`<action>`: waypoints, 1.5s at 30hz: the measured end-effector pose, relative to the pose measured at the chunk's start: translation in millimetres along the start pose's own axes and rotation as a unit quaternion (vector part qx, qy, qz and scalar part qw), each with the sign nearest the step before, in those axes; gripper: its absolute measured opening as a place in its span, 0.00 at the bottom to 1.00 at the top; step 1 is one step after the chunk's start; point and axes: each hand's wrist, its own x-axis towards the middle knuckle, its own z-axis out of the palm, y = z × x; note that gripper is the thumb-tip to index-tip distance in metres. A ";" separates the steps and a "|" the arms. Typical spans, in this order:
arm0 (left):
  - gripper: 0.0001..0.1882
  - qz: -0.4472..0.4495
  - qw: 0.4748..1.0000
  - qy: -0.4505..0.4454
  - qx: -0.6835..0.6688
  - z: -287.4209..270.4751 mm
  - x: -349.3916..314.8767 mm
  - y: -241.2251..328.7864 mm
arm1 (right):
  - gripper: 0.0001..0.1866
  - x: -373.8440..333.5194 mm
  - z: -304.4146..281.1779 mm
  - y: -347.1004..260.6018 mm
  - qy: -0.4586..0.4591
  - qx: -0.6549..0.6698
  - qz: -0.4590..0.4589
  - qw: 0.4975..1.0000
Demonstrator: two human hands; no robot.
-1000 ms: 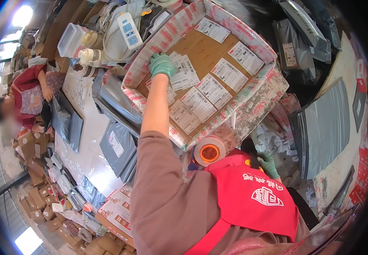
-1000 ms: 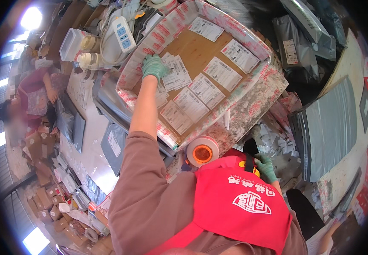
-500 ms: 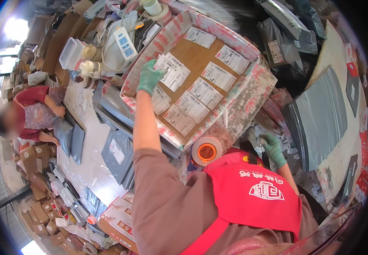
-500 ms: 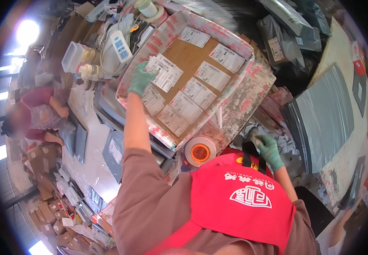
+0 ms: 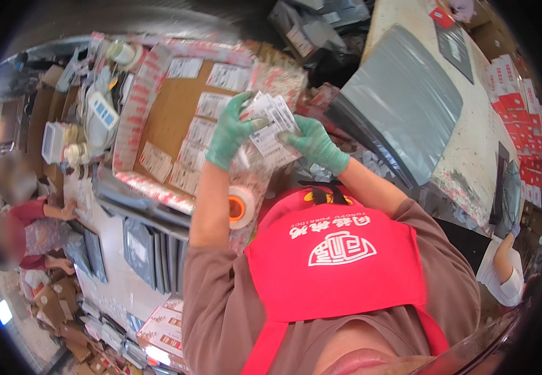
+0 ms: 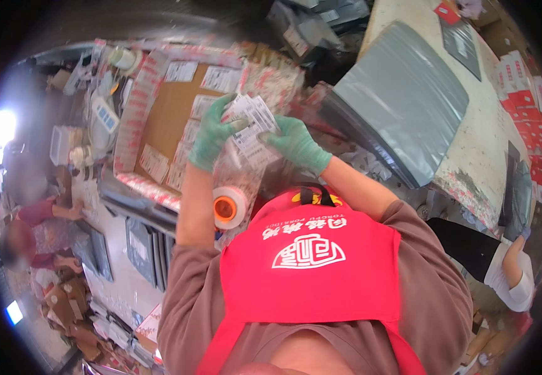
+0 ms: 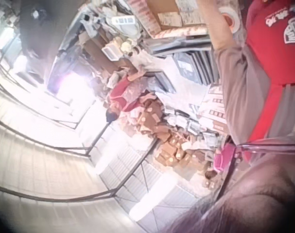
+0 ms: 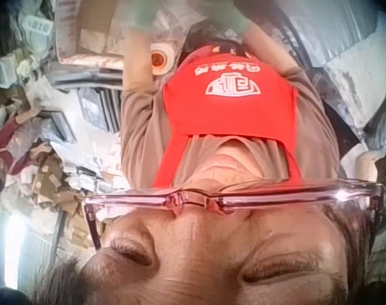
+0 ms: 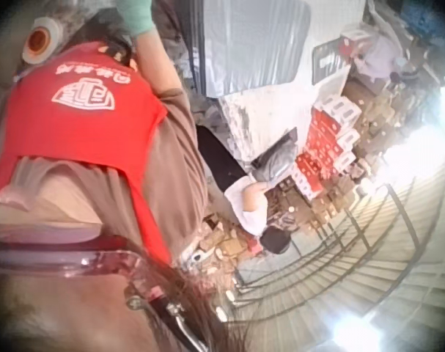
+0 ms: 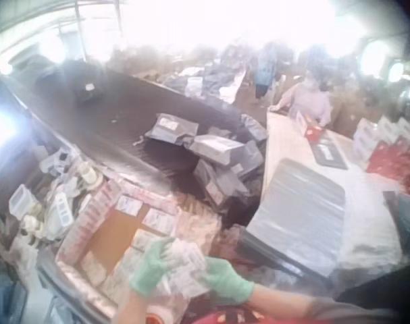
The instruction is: The person seals gray shipping bags with a tape gun, then picks up shipping labels and sticks them onto the packages. The person repeats this process for several packages on a cluttered workbench.
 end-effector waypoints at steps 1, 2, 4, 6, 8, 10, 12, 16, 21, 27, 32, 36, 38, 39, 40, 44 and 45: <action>0.31 0.027 0.995 0.047 -0.083 27.8 -5.8 -4.4 | 0.14 -9.0 -15.6 -0.2 -0.007 0.103 0.024 0.994; 0.32 0.059 0.991 0.060 -0.102 54.9 -10.1 -12.2 | 0.14 -19.2 -31.3 -4.5 -0.002 0.145 0.040 0.989; 0.33 0.099 0.986 0.074 -0.115 110.1 -13.8 -32.9 | 0.14 -42.4 -67.9 -12.9 0.016 0.230 0.077 0.970; 0.31 0.107 0.989 0.080 -0.070 160.9 -14.8 -50.2 | 0.14 -59.0 -108.5 -12.5 -0.003 0.212 0.074 0.974; 0.25 0.087 0.994 0.065 -0.029 207.4 -1.6 -69.0 | 0.15 -75.2 -149.2 -9.3 -0.021 0.185 0.071 0.980; 0.23 0.027 0.991 0.065 -0.116 245.4 5.7 -79.7 | 0.16 -92.6 -190.4 -4.9 -0.003 0.094 0.087 0.992; 0.21 -0.006 0.988 0.073 -0.136 281.1 16.9 -96.1 | 0.19 -112.0 -231.8 -9.2 0.005 0.026 0.179 0.983; 0.17 -0.027 0.991 0.130 -0.026 341.7 21.7 -114.8 | 0.17 -142.6 -288.1 44.4 -0.012 -0.113 0.115 0.987; 0.17 -0.071 0.873 0.461 -0.146 287.4 15.0 -178.6 | 0.24 -172.2 -345.9 73.6 0.058 -0.493 -0.135 0.857; 0.21 -0.137 0.981 0.042 -0.129 286.1 12.7 -252.4 | 0.31 -224.2 -402.0 85.1 0.263 -0.521 0.112 0.805; 0.20 -0.174 0.974 0.066 -0.131 304.6 24.9 -264.2 | 0.40 -281.8 -381.2 130.2 0.382 -0.009 0.257 0.888; 0.12 -0.135 0.985 0.079 0.078 326.1 55.4 -170.2 | 0.40 -265.4 -366.1 143.2 0.401 -0.146 0.282 0.859; 0.10 -0.109 0.978 0.062 0.165 327.2 75.1 -166.6 | 0.39 -259.5 -364.6 129.7 0.403 -0.102 0.285 0.864; 0.09 -0.104 0.974 0.053 0.194 324.1 95.1 -174.4 | 0.39 -256.0 -365.2 129.4 0.399 -0.118 0.281 0.865; 0.10 -0.123 0.973 0.057 0.187 322.4 113.8 -175.8 | 0.40 -250.2 -366.4 131.1 0.392 -0.131 0.275 0.868; 0.10 -0.102 0.977 0.127 0.138 295.1 141.5 -199.2 | 0.41 -234.1 -356.8 145.0 0.388 -0.141 0.225 0.883; 0.10 -0.099 0.977 0.163 0.097 298.1 134.7 -197.6 | 0.42 -237.1 -360.3 164.0 0.373 -0.182 0.190 0.890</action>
